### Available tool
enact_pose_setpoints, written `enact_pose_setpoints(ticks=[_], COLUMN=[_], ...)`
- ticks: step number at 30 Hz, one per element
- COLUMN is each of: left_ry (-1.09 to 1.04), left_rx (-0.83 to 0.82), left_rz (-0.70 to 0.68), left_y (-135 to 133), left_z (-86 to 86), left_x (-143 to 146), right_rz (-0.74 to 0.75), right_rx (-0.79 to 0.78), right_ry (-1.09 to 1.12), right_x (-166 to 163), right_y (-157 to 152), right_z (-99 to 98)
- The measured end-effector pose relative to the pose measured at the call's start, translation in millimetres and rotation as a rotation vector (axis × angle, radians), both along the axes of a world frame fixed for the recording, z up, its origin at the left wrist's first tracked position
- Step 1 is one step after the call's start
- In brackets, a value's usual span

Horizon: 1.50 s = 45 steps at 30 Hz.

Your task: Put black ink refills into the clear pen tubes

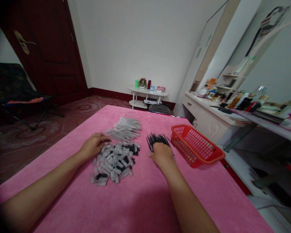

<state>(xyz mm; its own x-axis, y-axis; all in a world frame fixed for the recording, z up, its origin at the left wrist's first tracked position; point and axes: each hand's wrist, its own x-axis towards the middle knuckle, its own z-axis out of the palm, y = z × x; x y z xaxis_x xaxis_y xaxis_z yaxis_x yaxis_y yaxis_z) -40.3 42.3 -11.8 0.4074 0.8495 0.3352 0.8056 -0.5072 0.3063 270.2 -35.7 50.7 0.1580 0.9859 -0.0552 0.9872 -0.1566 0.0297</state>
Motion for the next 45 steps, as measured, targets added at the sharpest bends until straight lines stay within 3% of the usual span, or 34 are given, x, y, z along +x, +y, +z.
enact_pose_setpoints(ticks=[7,13,17,22,36,45], left_ry=[-0.042,-0.14,-0.194,-0.231,-0.252,-0.25], left_rx=[0.098,0.152,0.162,0.172,0.183,0.248], left_rz=[-0.021,-0.036,-0.041,-0.063,-0.122,-0.168], left_y=[-3.3,-2.5,-3.3,-7.4,-11.6,-11.7], left_z=[0.9,-2.1,-2.8,0.6,5.6,7.3], left_x=[1.7,2.1,2.7,5.5,9.0,7.5], right_rz=[0.026,-0.004,0.157,0.355,0.367,0.408], right_rx=[-0.009,0.017,0.114,0.148,0.11,0.216], right_ry=[-0.025,0.012,0.132,0.308,0.312,0.308], right_x=[-2.1,5.8,-4.2,-23.4,-27.9,-32.1], right_y=[-3.5,-8.7,-13.5,-18.4,-20.8,-20.0], right_z=[0.4,21.9,31.2,28.0,27.6,24.9])
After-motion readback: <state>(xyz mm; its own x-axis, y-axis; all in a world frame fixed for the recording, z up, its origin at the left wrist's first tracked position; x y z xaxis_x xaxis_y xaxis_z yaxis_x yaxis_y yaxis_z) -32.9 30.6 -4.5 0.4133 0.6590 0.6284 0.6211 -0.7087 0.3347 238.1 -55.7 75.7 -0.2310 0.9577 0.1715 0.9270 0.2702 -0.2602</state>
